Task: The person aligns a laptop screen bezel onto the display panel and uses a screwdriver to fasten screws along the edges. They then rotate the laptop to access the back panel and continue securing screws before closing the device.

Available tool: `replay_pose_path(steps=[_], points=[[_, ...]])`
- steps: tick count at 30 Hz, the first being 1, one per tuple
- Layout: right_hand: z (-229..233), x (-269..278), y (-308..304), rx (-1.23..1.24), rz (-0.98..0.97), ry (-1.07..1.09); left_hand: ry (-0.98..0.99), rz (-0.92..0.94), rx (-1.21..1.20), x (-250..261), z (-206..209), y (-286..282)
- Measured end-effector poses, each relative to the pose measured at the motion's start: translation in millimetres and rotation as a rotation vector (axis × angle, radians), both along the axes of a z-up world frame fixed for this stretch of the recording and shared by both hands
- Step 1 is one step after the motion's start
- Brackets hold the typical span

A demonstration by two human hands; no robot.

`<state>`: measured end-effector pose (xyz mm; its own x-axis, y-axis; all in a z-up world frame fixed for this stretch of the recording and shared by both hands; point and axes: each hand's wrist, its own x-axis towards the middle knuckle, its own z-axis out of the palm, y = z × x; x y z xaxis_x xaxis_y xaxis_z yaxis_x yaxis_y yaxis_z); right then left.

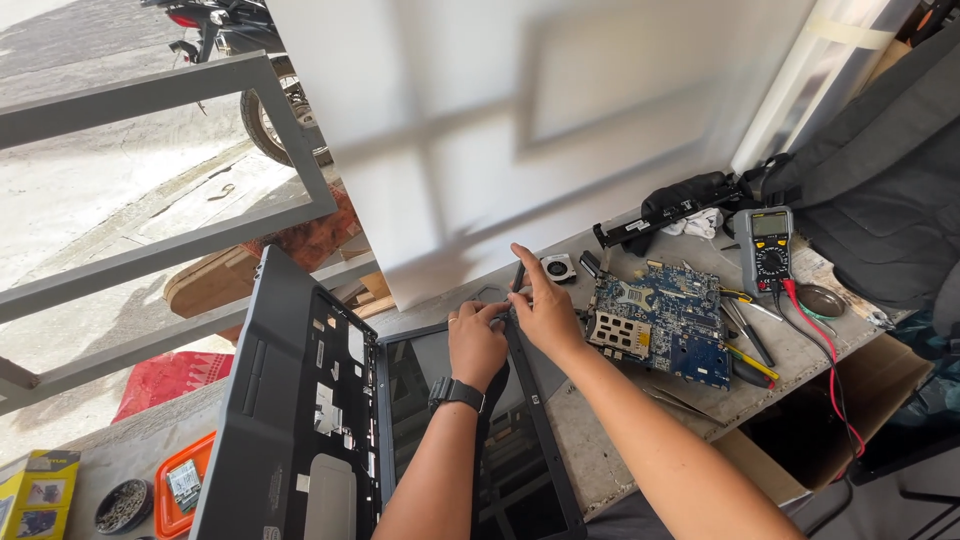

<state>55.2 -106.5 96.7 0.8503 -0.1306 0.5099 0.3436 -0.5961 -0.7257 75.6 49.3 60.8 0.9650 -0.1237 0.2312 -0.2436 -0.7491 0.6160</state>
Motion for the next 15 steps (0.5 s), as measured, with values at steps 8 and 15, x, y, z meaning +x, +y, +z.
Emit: replay_pose_path(steps=[8, 15], points=[[-5, 6, -1, -0.082, -0.051, -0.131, -0.028, -0.009, -0.001, 1, 1, -3], [-12, 41, -7, -0.059, -0.132, -0.356, -0.083, 0.017, 0.011, 22, -17, -17]])
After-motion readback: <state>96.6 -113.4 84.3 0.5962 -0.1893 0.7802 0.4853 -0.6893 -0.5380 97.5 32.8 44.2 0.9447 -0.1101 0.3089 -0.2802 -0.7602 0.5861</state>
